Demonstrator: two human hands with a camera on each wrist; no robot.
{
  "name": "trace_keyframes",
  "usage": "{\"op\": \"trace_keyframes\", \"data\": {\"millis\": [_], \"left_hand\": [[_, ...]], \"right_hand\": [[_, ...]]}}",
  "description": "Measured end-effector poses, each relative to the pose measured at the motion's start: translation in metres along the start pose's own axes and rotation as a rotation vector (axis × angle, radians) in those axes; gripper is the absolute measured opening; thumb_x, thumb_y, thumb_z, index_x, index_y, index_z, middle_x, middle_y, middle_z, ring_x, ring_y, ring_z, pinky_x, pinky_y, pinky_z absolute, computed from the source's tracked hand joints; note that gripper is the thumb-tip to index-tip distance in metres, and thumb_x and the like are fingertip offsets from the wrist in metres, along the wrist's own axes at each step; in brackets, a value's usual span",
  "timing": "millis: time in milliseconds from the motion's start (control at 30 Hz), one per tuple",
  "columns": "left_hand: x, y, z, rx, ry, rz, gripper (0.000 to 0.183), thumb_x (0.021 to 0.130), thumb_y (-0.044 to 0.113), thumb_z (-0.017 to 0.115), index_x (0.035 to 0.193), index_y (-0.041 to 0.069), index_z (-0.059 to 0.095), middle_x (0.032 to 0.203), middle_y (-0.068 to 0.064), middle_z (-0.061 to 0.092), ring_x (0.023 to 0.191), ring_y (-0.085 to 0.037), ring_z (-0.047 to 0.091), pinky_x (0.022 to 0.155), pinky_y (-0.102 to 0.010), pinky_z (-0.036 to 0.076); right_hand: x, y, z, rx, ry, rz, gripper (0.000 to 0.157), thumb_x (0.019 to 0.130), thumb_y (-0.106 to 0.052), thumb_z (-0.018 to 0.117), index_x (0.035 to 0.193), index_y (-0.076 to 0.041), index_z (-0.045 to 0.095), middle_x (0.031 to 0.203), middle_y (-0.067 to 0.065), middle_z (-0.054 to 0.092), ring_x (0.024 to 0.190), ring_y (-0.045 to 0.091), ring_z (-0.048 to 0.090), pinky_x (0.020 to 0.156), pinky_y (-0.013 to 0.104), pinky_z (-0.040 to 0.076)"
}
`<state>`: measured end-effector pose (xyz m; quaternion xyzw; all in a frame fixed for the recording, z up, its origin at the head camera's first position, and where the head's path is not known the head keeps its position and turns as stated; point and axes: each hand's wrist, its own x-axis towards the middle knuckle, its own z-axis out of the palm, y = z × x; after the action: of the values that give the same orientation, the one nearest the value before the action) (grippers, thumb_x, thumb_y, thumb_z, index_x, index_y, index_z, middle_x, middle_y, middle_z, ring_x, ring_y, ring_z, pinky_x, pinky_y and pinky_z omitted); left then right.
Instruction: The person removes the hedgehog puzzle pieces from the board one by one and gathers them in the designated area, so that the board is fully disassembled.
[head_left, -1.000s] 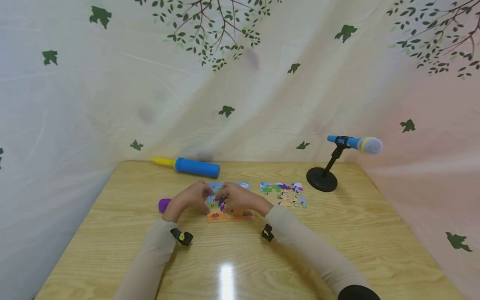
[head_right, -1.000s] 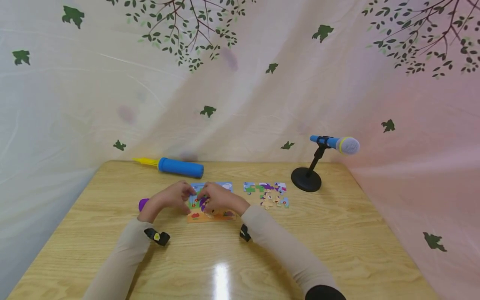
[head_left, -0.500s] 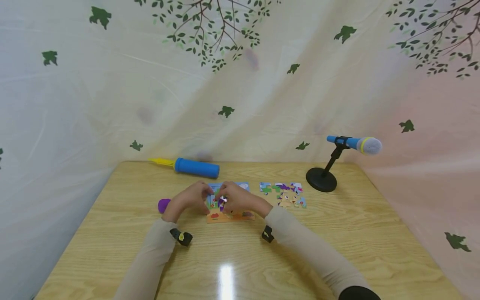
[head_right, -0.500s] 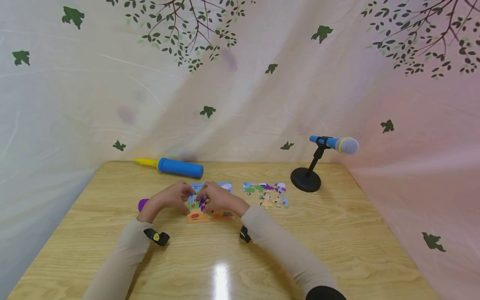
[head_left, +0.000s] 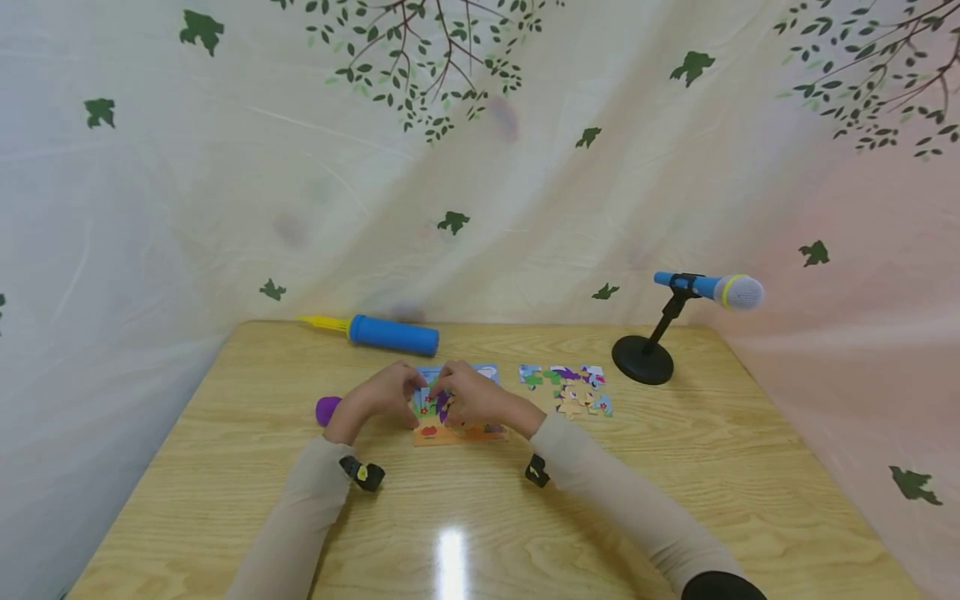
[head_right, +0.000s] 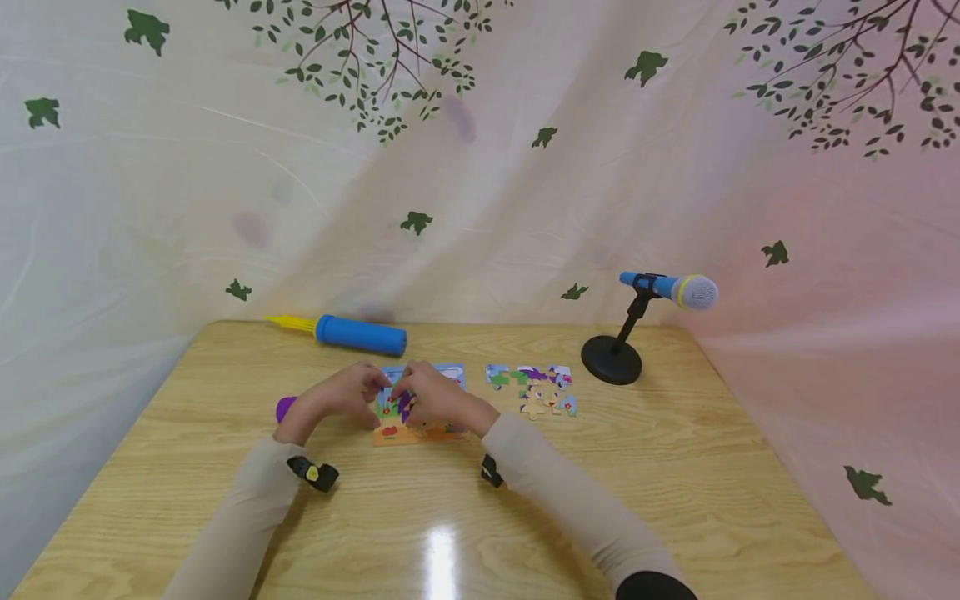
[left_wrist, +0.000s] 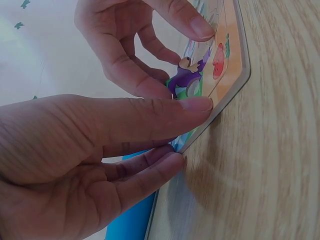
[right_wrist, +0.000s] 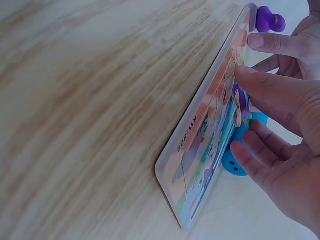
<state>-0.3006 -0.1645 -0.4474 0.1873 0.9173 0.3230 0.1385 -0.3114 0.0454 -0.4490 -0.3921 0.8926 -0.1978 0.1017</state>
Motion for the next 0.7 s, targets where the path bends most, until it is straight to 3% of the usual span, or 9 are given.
{"op": "trace_keyframes", "data": {"millis": [367,700], "left_hand": [[0.0008,-0.0015,0.0,0.003,0.0,0.024,0.058,0.066,0.004,0.092,0.118,-0.006,0.068,0.113,-0.017,0.06,0.098,-0.025,0.057,0.093,-0.042,0.053],[0.001,-0.0008,0.0016,-0.003,0.007,0.025,0.058,0.066,0.008,0.093,0.116,-0.008,0.068,0.108,-0.016,0.057,0.091,-0.022,0.053,0.082,-0.035,0.051]], "right_hand": [[-0.002,-0.0024,-0.0004,0.075,0.017,0.005,0.04,0.079,0.006,0.079,0.116,-0.01,0.075,0.113,0.01,0.054,0.102,0.018,0.045,0.078,0.025,0.046],[-0.0008,0.0006,-0.0004,0.064,0.016,0.013,0.035,0.082,0.003,0.078,0.116,-0.008,0.073,0.112,0.009,0.053,0.101,0.018,0.047,0.08,0.025,0.047]]}}
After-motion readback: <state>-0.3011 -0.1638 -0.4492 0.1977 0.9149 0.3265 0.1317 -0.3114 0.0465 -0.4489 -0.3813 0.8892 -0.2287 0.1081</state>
